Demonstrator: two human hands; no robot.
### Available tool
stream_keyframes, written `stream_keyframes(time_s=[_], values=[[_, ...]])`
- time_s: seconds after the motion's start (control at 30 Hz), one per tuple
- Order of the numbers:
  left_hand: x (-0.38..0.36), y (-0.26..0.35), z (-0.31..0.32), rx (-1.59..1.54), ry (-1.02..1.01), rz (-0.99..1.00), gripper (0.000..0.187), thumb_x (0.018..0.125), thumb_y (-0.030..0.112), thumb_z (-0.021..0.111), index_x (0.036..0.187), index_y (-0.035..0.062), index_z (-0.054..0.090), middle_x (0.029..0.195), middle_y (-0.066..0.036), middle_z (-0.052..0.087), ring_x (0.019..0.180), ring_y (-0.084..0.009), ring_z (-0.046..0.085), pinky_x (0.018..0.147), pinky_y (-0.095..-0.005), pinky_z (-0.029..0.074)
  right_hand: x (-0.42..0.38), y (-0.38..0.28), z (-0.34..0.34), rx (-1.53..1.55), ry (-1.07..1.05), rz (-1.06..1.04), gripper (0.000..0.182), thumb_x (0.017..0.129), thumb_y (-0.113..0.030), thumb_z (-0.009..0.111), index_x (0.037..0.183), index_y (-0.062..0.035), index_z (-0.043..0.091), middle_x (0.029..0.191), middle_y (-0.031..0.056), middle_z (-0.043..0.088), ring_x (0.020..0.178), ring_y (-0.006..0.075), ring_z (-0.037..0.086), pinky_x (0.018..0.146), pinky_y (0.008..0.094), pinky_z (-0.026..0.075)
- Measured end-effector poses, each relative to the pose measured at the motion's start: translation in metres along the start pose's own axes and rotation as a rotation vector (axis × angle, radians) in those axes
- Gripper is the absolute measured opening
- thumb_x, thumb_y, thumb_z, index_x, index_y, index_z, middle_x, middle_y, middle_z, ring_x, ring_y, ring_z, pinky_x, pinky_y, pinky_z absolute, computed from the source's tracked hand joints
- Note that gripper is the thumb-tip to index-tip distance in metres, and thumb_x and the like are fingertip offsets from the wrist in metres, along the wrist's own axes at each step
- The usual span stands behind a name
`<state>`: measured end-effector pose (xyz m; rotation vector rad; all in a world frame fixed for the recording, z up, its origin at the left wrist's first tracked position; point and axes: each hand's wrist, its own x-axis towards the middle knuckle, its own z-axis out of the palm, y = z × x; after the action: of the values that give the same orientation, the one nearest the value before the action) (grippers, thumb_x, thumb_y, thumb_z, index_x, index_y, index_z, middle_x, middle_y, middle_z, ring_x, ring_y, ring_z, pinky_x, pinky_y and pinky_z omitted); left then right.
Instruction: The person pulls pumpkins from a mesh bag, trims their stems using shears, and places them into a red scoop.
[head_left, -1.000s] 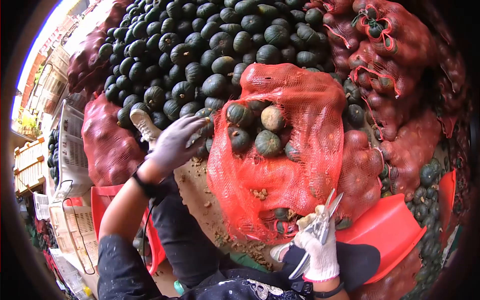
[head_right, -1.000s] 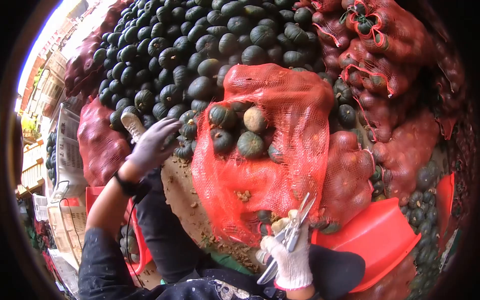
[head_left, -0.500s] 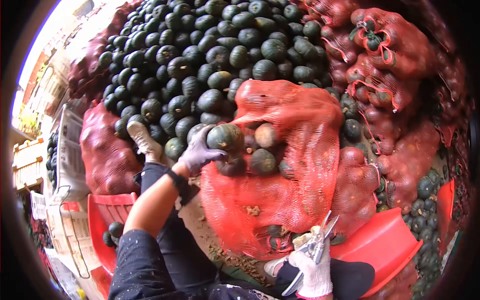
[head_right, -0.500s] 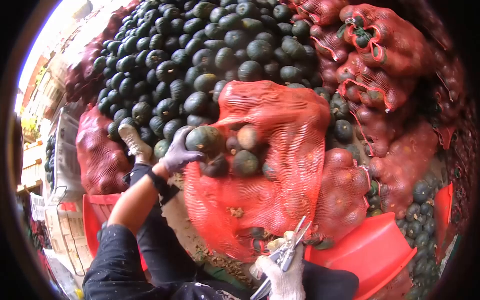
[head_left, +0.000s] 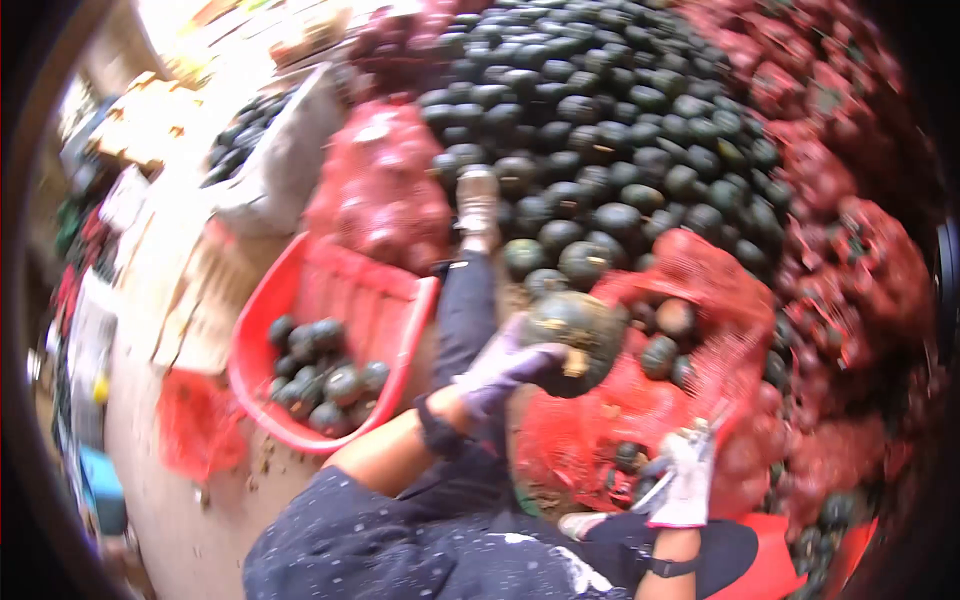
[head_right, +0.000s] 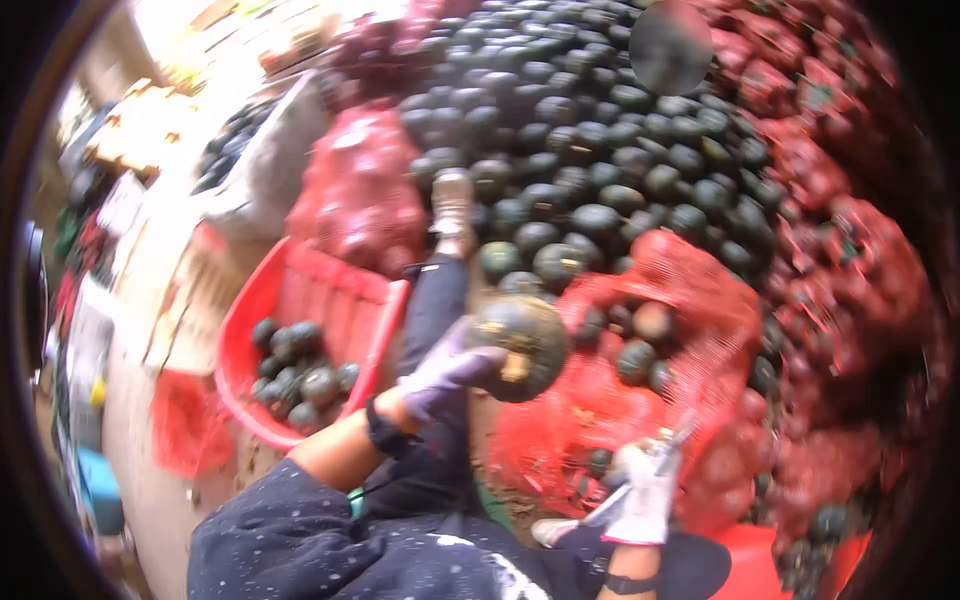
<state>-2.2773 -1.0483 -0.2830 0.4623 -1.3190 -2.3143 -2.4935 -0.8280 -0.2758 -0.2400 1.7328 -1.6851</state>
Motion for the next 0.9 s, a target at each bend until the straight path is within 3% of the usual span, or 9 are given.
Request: stream_keyframes(time_s=[0.13,0.17,0.2,0.27,0.33,0.4,0.5,0.67,0.9], values=[[-0.096,0.029,-0.02,0.55,0.436,-0.205,0.074,0.074,0.039,0.083,0.131,0.0012,0.055,0.109,-0.01,0.068,0.099,-0.0178,0.065,0.085,-0.0314,0.052,0.002,0.019,0.002,0.037,-0.239,-0.042,0.011,0.084,-0.008,0.055,0.087,-0.0141,0.045,0.066,-0.0063,0.036,0.05,0.0065,0.036,0.046,0.0237,0.033],[-0.122,0.034,-0.043,0.749,0.492,-0.138,0.08,0.07,0.047,0.083,0.13,0.001,0.055,0.108,-0.011,0.067,0.094,-0.0178,0.065,0.085,-0.0322,0.052,0.037,0.04,-0.055,-0.807,-0.422,-0.375,0.03,0.098,-0.022,0.048,0.125,-0.0076,0.049,0.109,0.0089,0.051,0.094,0.0176,0.055,0.077,0.0339,0.051],[-0.154,0.038,-0.075,0.833,0.544,-0.035,0.069,0.074,0.043,0.079,0.125,0.0003,0.06,0.102,-0.009,0.069,0.089,-0.0174,0.065,0.085,-0.032,0.051,0.03,0.03,-0.05,-1.329,-0.392,-1.139,0.031,0.097,-0.023,0.052,0.123,-0.0078,0.051,0.106,0.0105,0.053,0.089,0.0203,0.056,0.078,0.0327,0.05],[-0.224,0.094,-0.134,0.474,0.66,-0.057,0.034,0.078,0.024,0.072,0.104,0.0033,0.071,0.086,-0.003,0.069,0.083,-0.0117,0.064,0.072,-0.0294,0.053,0.025,0.026,-0.036,-0.311,-0.233,0.068,0.035,0.092,-0.023,0.058,0.123,-0.0064,0.052,0.104,0.0119,0.055,0.088,0.0229,0.056,0.08,0.0373,0.049],[-0.286,0.161,-0.173,-0.033,0.822,0.332,0.031,0.093,0.029,0.06,0.109,0.0032,0.066,0.099,-0.01,0.07,0.094,-0.0206,0.067,0.086,-0.0362,0.055,0.002,0.004,-0.013,-0.223,-0.156,0.141,0.039,0.089,-0.023,0.061,0.123,-0.0049,0.053,0.103,0.014,0.058,0.088,0.0253,0.058,0.08,0.041,0.05],[-0.315,0.173,-0.213,0.005,1.558,0.79,0.058,0.085,0.055,0.067,0.121,0.0105,0.059,0.105,-0.004,0.061,0.093,-0.0218,0.059,0.09,-0.0363,0.051,-0.025,-0.014,0.026,-0.159,-0.065,0.188,0.041,0.088,-0.023,0.063,0.123,-0.0041,0.054,0.103,0.015,0.059,0.088,0.0264,0.059,0.079,0.0429,0.05],[-0.249,0.136,-0.22,-0.123,1.255,0.406,0.064,0.089,0.053,0.063,0.137,0.0132,0.048,0.123,-0.007,0.056,0.106,-0.022,0.056,0.095,-0.0372,0.048,0.011,0.017,0.007,0.083,-0.226,-0.004,0.024,0.083,-0.004,0.058,0.103,-0.0115,0.048,0.077,-0.0047,0.043,0.062,0.0051,0.043,0.057,0.0202,0.042],[-0.035,0.058,-0.09,0.362,0.498,-0.1,0.042,0.1,0.014,0.055,0.14,0.0018,0.048,0.126,-0.007,0.057,0.111,-0.0138,0.056,0.095,-0.0281,0.046,0.003,-0.013,0.013,0.024,0.008,0.114,0.048,0.076,0.001,0.068,0.116,-0.0124,0.046,0.085,0.0007,0.053,0.062,0.0113,0.054,0.052,0.0278,0.047],[0.212,-0.095,0.0,0.651,-0.022,-0.205,0.053,0.097,0.033,0.061,0.137,-0.0013,0.05,0.128,-0.011,0.063,0.116,-0.0179,0.059,0.099,-0.0316,0.047,0.009,-0.026,-0.022,0.189,0.184,0.198,0.072,0.073,0.007,0.072,0.135,-0.0048,0.04,0.104,0.0074,0.054,0.086,0.0165,0.059,0.066,0.0309,0.055]])
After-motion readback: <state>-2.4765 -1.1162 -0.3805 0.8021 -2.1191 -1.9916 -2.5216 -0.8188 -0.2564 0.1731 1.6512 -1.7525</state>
